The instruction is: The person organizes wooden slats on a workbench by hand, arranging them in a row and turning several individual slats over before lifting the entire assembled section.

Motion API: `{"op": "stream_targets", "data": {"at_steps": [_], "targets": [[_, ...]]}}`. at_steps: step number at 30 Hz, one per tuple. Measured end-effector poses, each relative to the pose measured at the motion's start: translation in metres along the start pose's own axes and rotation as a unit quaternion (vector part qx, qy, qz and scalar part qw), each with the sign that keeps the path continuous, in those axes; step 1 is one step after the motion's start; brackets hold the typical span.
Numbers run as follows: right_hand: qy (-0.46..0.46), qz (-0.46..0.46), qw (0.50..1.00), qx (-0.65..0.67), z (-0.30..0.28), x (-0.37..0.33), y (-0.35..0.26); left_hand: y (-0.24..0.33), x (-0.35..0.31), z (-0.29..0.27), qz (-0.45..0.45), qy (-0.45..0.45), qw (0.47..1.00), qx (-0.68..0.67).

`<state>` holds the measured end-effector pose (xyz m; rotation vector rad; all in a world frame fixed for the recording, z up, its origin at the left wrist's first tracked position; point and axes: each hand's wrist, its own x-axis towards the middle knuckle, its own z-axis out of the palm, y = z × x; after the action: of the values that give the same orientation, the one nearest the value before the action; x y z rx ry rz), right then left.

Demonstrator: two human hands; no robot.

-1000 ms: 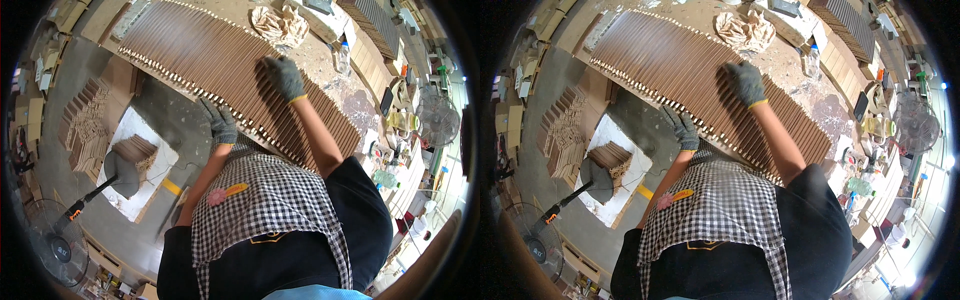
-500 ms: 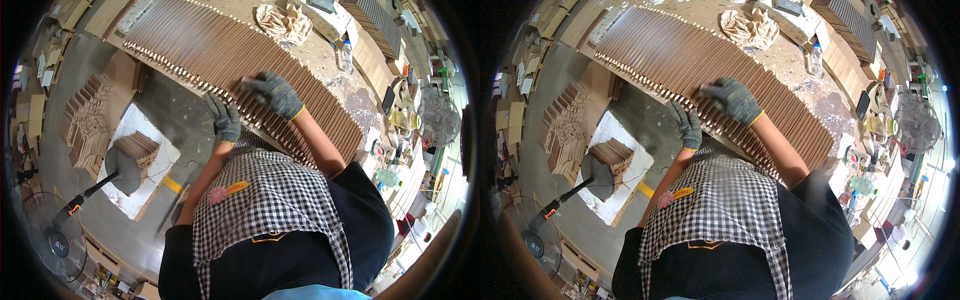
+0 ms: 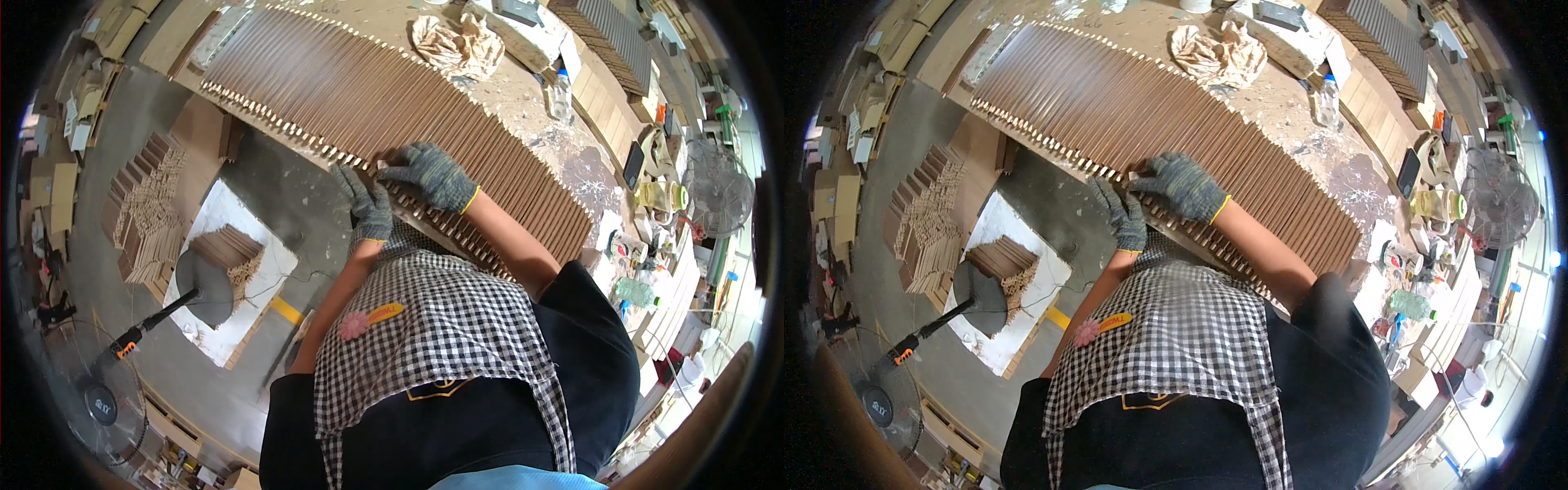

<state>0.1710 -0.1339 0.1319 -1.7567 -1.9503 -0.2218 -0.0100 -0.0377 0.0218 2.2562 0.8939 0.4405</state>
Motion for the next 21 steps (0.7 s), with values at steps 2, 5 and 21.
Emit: {"op": "stream_targets", "data": {"at_steps": [2, 5, 21], "targets": [[-0.106, 0.487, 0.761, 0.416, -0.014, 0.005, 0.005, -0.001, 0.000, 0.006, -0.020, 0.007, 0.999, -0.043], [0.068, 0.555, 0.653, 0.510, -0.030, 0.005, 0.058, -0.007, 0.001, 0.013, -0.031, 0.041, 0.991, -0.120], [-0.015, 0.577, 0.683, 0.447, -0.034, -0.001, 0.053, -0.011, 0.000, 0.014, -0.029, 0.049, 0.995, -0.080]]}}
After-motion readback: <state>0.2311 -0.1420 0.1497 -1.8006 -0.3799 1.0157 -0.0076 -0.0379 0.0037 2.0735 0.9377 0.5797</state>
